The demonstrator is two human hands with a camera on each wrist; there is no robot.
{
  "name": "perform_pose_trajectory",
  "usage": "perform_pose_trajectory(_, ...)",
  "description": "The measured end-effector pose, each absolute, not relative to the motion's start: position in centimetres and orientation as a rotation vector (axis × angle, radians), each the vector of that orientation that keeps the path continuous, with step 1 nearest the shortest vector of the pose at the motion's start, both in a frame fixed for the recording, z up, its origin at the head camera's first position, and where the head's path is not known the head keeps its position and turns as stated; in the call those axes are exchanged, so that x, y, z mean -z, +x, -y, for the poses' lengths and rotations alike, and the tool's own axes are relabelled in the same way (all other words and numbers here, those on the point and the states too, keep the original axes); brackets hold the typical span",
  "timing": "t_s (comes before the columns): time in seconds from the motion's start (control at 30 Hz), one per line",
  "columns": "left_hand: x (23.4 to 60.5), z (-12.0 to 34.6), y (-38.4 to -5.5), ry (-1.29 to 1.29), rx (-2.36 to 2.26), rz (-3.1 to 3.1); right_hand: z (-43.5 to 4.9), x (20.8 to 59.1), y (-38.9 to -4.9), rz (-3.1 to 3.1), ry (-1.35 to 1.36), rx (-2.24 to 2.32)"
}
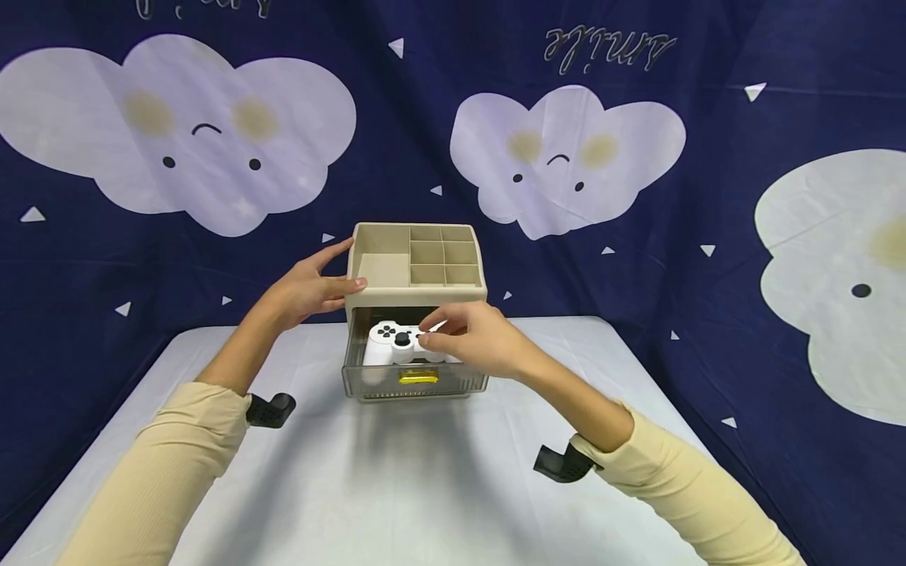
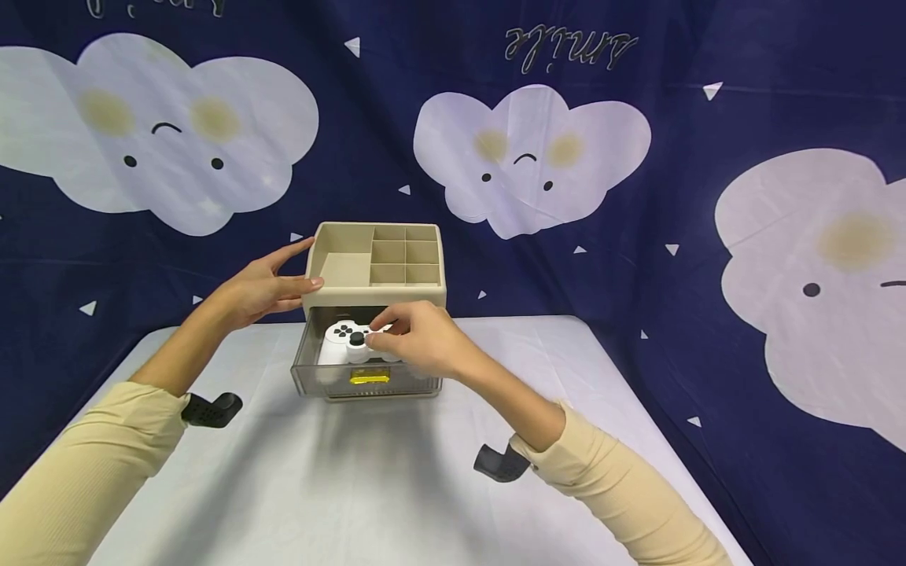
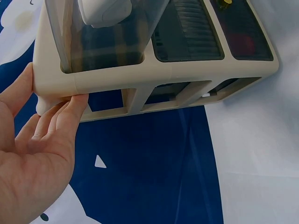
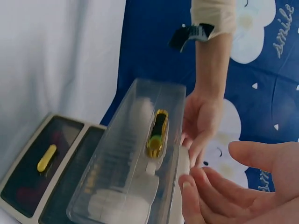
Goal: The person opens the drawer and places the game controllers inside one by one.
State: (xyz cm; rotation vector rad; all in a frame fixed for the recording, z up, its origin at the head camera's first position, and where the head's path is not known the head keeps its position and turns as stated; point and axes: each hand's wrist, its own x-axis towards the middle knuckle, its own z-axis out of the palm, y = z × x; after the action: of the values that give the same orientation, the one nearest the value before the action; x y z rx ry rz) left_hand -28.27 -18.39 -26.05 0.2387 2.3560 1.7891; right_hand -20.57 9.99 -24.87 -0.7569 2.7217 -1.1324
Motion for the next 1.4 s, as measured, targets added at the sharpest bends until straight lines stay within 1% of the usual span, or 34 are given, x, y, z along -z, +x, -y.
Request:
perform_pose_trajectory(0.23,26.0,18.4,-28.2,0.243,-1.786,-2.368,-10.3,25.1,-19.3,-2.446,-0.744,1.286)
perform_pose_trajectory(0.5,26.0,18.3,-28.2,0.234,-1.796,-2.357,-10.9,27.5,-18.6,-2.270,-0.654,1.223)
perform_pose_trajectory(0.93,26.1,18.4,-28.3,0.232,-1.788,-2.369,-11.0,30.4,-18.6,-2.155,-0.538,1.363)
perform_pose_trajectory(1.4,26.0,18.3,-28.1,0.236,-1.794,-2.366,-10.2,31.2,-18.5,-2.048,-0.446,1.639)
